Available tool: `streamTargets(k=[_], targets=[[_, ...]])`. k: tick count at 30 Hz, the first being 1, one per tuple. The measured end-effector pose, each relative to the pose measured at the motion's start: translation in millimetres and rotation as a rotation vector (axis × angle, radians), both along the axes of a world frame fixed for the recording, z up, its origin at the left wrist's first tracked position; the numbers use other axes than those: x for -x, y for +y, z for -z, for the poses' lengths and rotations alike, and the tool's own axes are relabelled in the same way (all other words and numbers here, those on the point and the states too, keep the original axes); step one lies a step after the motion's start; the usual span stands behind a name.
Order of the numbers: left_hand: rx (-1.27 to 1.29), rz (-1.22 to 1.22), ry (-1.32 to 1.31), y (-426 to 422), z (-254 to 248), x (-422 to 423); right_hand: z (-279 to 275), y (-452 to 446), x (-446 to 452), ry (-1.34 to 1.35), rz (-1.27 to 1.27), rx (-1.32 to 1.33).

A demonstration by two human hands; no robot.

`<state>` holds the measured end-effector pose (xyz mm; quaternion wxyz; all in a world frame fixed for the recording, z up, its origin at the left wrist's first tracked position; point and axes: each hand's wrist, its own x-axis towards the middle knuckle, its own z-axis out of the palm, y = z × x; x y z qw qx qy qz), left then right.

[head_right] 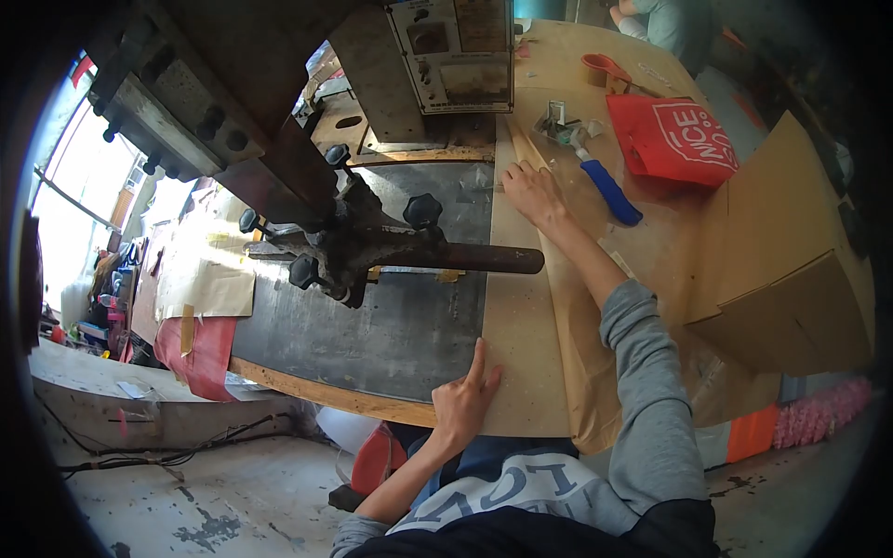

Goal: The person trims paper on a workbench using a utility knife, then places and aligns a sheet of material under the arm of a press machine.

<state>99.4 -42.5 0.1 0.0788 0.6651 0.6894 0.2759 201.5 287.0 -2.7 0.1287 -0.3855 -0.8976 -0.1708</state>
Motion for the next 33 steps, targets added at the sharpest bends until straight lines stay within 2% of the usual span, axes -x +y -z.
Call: streamTargets(k=[5,14,17,20,22,24,26,29,32,33], targets=[[-0.035,0.004,0.104,2.9,1.7,0.8,-0.4,-0.7,0.5,-0.027,0.013,-0.003],[0.042,-0.045,0.124,-3.0,-2.8,-5.5,6.7,0.3,0.6,0.001,0.021,-0.031],[0.026,-0.046,0.133,-5.6,-0.6,-6.8,1.4,-1.7,0.7,0.043,0.021,0.04],[0.023,-0.049,0.148,-4.9,-0.8,-6.1,-27.9,-5.7,-7.1,0.086,0.0,0.117],[0.017,-0.048,0.135,-3.1,-0.5,-5.3,-38.5,7.7,-24.6,0.399,0.027,0.037],[0.009,-0.06,0.143,-1.8,0.8,-4.8,-56.7,10.8,-48.7,0.534,0.217,-0.165],[0.002,-0.075,0.17,-0.8,3.8,-5.7,-54.6,19.0,-83.7,0.575,0.442,-0.099],[-0.014,-0.095,0.137,2.3,8.2,-6.0,-30.4,16.2,-122.2,0.368,0.417,0.125],[0.024,-0.09,0.163,6.8,3.1,-3.7,-19.4,0.8,-124.4,0.353,0.339,0.241],[0.017,-0.089,0.149,5.5,4.0,-3.8,-11.1,2.0,-126.7,0.346,0.341,0.206]])
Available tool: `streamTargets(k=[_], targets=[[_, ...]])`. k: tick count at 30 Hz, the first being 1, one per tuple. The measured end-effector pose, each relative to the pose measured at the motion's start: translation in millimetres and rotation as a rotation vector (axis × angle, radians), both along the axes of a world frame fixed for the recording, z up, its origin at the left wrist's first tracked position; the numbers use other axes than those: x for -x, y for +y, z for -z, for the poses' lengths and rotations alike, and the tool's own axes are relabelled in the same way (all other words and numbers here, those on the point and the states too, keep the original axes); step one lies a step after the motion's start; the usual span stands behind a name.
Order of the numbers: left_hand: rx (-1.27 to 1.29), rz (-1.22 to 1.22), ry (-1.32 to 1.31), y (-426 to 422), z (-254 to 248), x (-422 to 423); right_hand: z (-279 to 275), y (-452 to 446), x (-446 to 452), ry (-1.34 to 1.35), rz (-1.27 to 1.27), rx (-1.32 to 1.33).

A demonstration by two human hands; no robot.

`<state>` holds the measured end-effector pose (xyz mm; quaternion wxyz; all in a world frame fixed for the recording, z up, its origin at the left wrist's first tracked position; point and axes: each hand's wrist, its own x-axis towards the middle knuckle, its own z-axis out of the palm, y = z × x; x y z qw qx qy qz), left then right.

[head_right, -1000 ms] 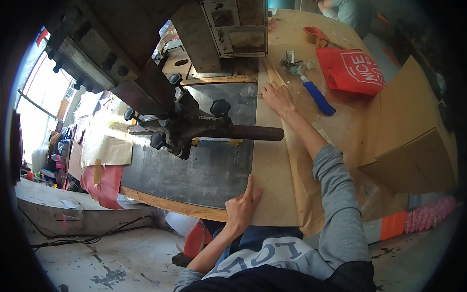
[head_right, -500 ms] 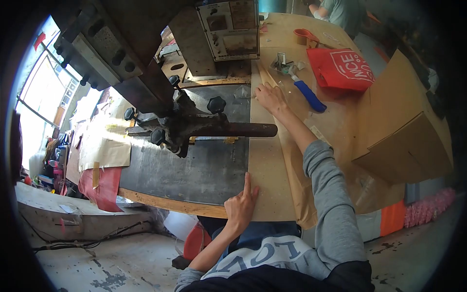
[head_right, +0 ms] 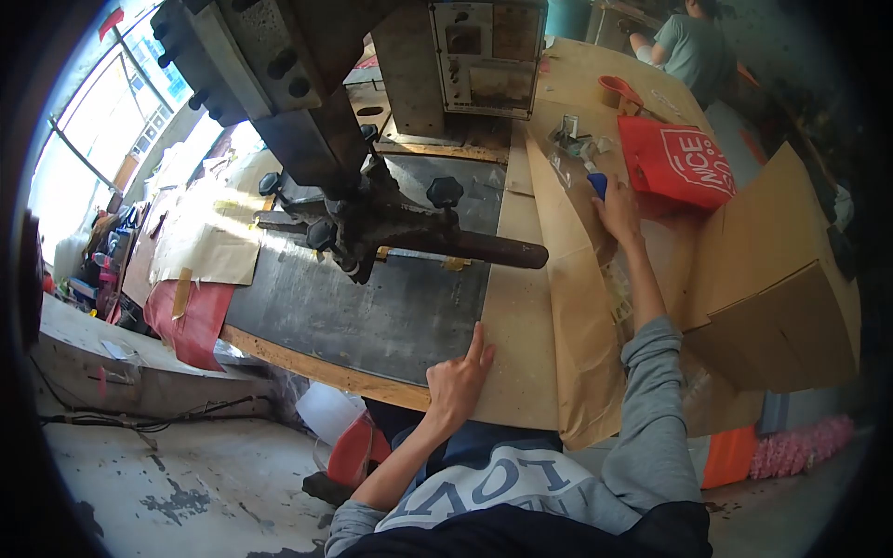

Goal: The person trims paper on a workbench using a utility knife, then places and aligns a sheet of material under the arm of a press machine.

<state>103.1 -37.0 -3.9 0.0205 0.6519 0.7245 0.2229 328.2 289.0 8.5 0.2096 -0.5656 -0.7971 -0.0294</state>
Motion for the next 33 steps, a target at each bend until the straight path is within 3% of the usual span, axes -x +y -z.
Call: streamTargets(k=[5,8,11,14,18,21,25,33], targets=[[-0.011,0.016,0.028,1.2,3.3,0.2,11.6,13.9,-6.5,0.014,0.108,-0.03],[-0.002,0.045,0.027,1.7,3.8,0.8,-5.5,12.4,-19.6,0.163,0.155,-0.191],[0.049,0.081,0.122,2.3,-3.1,0.5,-96.4,-76.9,-1.5,0.659,0.023,0.242],[0.088,0.142,0.195,4.0,-12.4,2.3,-126.7,-136.9,-7.8,0.678,-0.325,0.632],[0.109,0.19,0.232,6.3,-15.7,6.9,-127.7,-181.0,24.1,0.164,-0.762,0.629],[0.078,0.181,0.236,5.7,-10.5,5.3,-84.6,-192.7,54.8,-0.173,-0.526,0.381],[0.041,0.159,0.224,5.1,-9.0,5.1,-49.8,-177.5,69.5,-0.366,-0.462,0.087],[-0.02,0.119,0.198,4.6,-7.5,3.5,-22.7,-165.9,64.1,-0.414,-0.49,-0.026]])
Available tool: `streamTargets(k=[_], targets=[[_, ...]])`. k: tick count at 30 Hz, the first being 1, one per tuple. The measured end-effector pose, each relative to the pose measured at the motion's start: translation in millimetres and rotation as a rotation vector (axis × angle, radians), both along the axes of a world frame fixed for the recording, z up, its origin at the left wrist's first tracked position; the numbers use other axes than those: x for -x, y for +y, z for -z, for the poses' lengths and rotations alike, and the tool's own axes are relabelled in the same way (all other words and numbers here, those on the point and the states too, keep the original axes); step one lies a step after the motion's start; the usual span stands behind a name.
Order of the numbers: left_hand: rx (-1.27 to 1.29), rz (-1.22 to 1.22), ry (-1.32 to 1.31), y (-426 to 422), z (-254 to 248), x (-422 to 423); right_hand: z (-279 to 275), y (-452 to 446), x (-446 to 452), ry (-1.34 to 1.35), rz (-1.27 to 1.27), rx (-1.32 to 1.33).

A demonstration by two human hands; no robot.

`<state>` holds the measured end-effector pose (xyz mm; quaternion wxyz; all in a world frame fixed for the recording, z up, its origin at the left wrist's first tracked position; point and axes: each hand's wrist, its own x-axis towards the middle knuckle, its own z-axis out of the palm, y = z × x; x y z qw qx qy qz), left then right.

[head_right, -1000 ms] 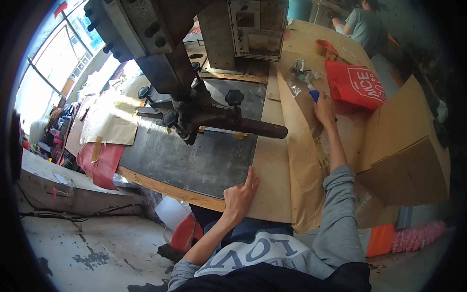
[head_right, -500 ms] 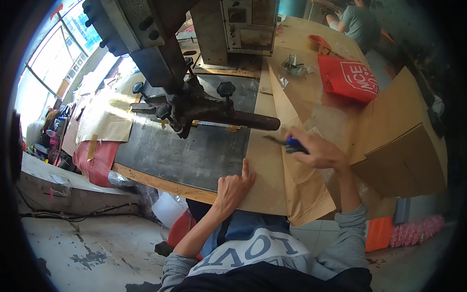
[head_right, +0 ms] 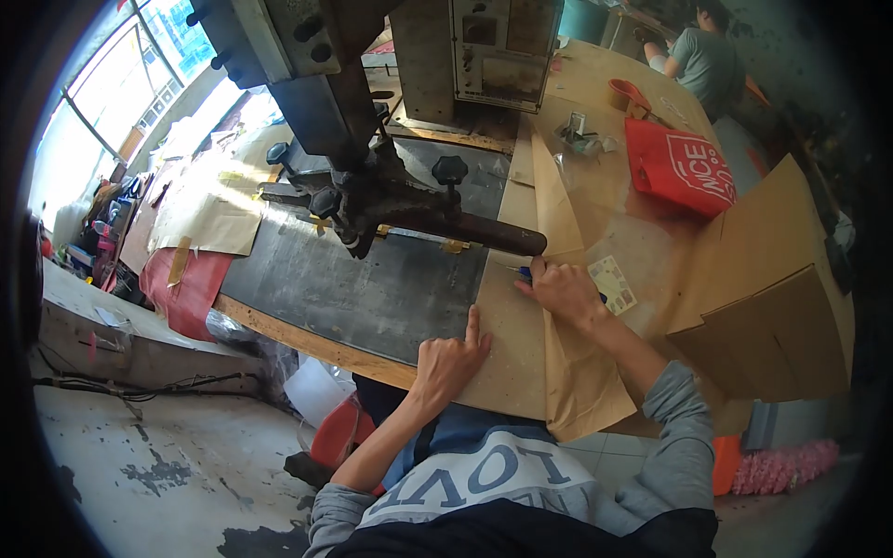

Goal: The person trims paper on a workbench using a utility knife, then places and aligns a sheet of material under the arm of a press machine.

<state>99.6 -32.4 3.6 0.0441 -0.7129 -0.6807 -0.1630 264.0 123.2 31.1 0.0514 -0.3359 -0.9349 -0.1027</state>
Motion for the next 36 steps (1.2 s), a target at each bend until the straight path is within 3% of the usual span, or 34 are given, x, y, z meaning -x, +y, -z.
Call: streamTargets(k=[11,23,32,36], targets=[[0.08,-0.162,-0.159,3.5,1.0,-2.8,-5.5,3.5,-14.7,0.027,0.0,0.089],[0.086,-0.16,-0.251,-29.1,1.6,-11.5,-11.6,-7.5,-27.1,0.044,-0.091,0.201],[0.032,-0.012,0.331,-24.9,-4.1,-15.1,-0.3,6.6,-19.8,0.038,0.011,0.114],[0.011,0.112,0.337,-10.9,-17.4,-13.8,-9.3,12.2,-16.7,0.021,-0.017,0.165]])
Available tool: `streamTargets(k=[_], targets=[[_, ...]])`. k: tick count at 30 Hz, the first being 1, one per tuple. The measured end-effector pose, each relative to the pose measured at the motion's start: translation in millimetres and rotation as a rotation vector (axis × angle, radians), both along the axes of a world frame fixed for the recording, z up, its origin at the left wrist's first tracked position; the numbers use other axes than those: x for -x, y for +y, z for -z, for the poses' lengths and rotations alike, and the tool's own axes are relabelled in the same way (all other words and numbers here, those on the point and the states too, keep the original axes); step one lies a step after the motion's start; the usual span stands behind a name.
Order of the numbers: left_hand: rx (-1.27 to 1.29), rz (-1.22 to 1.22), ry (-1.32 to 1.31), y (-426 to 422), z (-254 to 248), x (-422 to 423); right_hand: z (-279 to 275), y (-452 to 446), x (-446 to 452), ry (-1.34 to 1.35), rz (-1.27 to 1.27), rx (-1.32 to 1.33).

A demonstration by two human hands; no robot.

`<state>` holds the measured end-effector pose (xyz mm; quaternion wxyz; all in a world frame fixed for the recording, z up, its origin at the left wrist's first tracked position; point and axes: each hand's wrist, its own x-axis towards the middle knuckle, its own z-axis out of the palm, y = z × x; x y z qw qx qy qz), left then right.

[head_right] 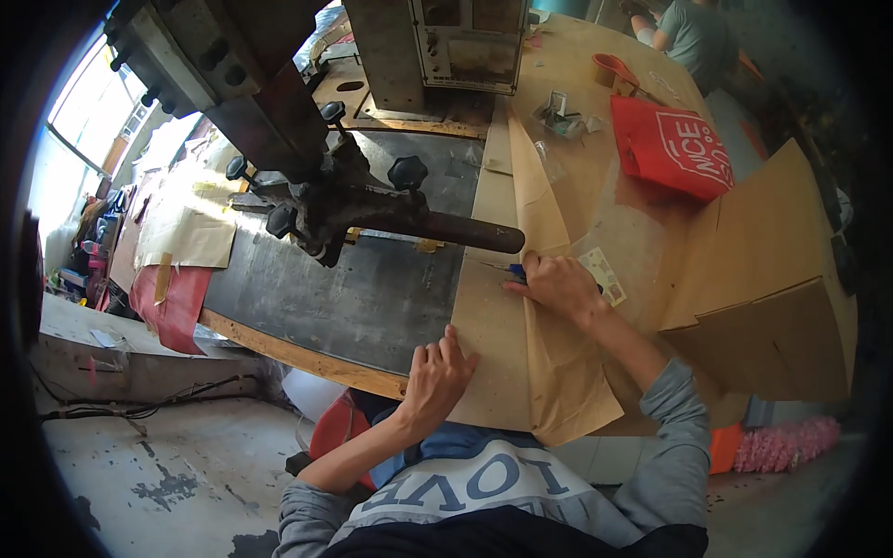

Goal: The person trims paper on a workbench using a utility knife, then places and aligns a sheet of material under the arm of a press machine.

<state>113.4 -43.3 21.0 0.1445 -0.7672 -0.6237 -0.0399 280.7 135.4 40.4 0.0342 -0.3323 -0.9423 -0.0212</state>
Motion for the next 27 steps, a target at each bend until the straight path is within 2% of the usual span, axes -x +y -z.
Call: streamTargets(k=[2,5,8,12,15,18,21,27], targets=[[-0.026,0.034,-0.077,10.3,-4.0,-0.2,-4.9,-1.2,1.9,0.006,0.03,0.091],[0.106,-0.055,-0.261,29.9,-5.6,6.4,-17.9,-3.0,2.5,-0.019,0.037,0.214],[-0.145,0.011,-0.474,50.5,-3.4,15.6,-18.8,2.1,-0.4,0.027,-0.043,0.286],[0.0,0.025,-0.546,52.5,9.7,16.5,-16.2,7.9,-1.5,0.095,-0.153,0.241],[0.042,-0.036,-0.59,57.3,6.6,9.4,-14.7,5.9,2.7,-0.005,-0.108,0.173],[0.07,-0.108,-0.618,62.4,5.9,0.7,-3.0,0.1,2.7,0.008,-0.09,-0.006],[0.07,-0.125,-0.627,63.0,5.8,-1.1,0.3,3.5,2.0,-0.016,-0.057,-0.064],[0.077,-0.133,-0.603,63.2,7.3,-1.8,3.1,24.4,-0.5,0.034,-0.139,0.081]])
